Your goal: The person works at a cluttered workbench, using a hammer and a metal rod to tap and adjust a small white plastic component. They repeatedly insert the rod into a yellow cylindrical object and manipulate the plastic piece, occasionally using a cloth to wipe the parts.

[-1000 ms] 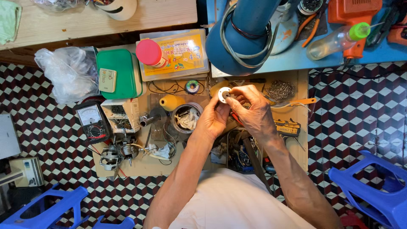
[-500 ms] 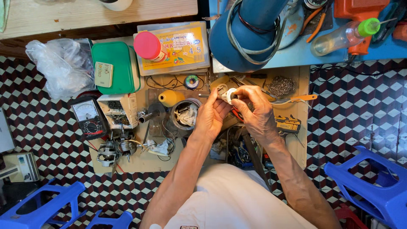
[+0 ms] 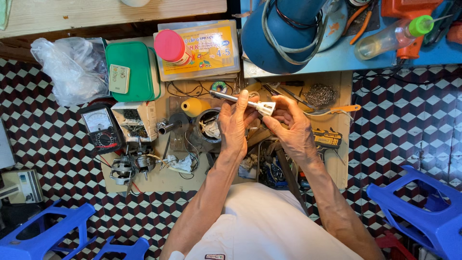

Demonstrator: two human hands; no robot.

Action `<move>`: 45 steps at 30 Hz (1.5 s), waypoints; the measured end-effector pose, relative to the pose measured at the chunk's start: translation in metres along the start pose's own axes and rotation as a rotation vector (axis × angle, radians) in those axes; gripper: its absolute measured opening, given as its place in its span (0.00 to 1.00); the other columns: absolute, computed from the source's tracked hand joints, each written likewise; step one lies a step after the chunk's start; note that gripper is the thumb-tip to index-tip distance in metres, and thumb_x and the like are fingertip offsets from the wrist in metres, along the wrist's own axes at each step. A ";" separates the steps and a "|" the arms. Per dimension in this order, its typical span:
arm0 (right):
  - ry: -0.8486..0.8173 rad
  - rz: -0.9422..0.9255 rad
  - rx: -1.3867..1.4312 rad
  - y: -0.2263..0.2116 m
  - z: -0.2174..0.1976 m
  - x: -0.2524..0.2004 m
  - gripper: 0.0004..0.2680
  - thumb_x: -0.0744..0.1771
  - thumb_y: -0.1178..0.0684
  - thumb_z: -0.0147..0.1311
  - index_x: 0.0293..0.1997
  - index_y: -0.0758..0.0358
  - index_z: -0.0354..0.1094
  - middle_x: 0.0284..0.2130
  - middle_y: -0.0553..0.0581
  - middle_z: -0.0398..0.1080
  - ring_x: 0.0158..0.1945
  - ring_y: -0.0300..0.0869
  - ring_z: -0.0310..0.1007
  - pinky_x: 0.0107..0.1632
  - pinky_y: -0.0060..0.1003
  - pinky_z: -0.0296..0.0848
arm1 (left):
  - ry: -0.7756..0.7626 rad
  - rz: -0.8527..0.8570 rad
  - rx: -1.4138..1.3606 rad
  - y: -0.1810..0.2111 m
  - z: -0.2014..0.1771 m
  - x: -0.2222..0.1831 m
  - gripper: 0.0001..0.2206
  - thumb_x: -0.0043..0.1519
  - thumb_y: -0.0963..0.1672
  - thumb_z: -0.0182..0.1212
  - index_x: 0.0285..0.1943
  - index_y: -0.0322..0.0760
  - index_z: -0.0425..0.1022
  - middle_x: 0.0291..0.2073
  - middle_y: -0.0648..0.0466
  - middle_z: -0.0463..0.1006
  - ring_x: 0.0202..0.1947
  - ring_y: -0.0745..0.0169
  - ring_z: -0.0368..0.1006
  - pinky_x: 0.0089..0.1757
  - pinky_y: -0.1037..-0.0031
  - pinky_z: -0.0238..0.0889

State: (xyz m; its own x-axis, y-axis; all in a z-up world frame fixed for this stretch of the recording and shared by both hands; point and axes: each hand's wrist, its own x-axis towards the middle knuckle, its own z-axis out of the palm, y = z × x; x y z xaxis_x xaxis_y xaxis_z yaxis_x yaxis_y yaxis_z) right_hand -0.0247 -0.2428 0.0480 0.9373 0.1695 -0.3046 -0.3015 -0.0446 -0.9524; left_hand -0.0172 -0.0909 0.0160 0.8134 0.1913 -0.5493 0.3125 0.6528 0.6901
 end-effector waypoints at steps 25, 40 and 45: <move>0.011 -0.074 0.189 0.008 0.003 -0.001 0.16 0.67 0.67 0.53 0.61 0.68 0.55 0.56 0.62 0.64 0.64 0.44 0.69 0.69 0.39 0.69 | -0.130 0.154 0.081 0.020 0.003 -0.008 0.14 0.67 0.45 0.63 0.57 0.29 0.76 0.45 0.47 0.82 0.47 0.61 0.79 0.50 0.72 0.76; 0.003 -0.100 -0.014 0.011 0.003 -0.005 0.17 0.67 0.64 0.57 0.63 0.65 0.57 0.56 0.59 0.68 0.61 0.43 0.71 0.66 0.38 0.72 | -0.131 0.096 0.049 0.019 -0.009 -0.006 0.16 0.68 0.45 0.58 0.62 0.29 0.69 0.49 0.40 0.80 0.51 0.54 0.79 0.51 0.65 0.77; 0.006 -0.101 0.040 0.008 0.007 -0.009 0.18 0.67 0.64 0.58 0.63 0.66 0.58 0.55 0.58 0.69 0.61 0.43 0.72 0.65 0.37 0.72 | -0.153 0.107 0.050 0.020 -0.009 -0.011 0.17 0.69 0.46 0.57 0.62 0.28 0.68 0.50 0.39 0.80 0.51 0.53 0.79 0.52 0.65 0.77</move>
State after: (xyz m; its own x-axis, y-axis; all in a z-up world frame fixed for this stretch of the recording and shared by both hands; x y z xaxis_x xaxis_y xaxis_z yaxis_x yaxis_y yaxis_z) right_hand -0.0363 -0.2381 0.0434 0.9642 0.1653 -0.2075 -0.2123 0.0118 -0.9771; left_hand -0.0243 -0.0737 0.0321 0.9071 0.1417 -0.3964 0.2411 0.5971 0.7651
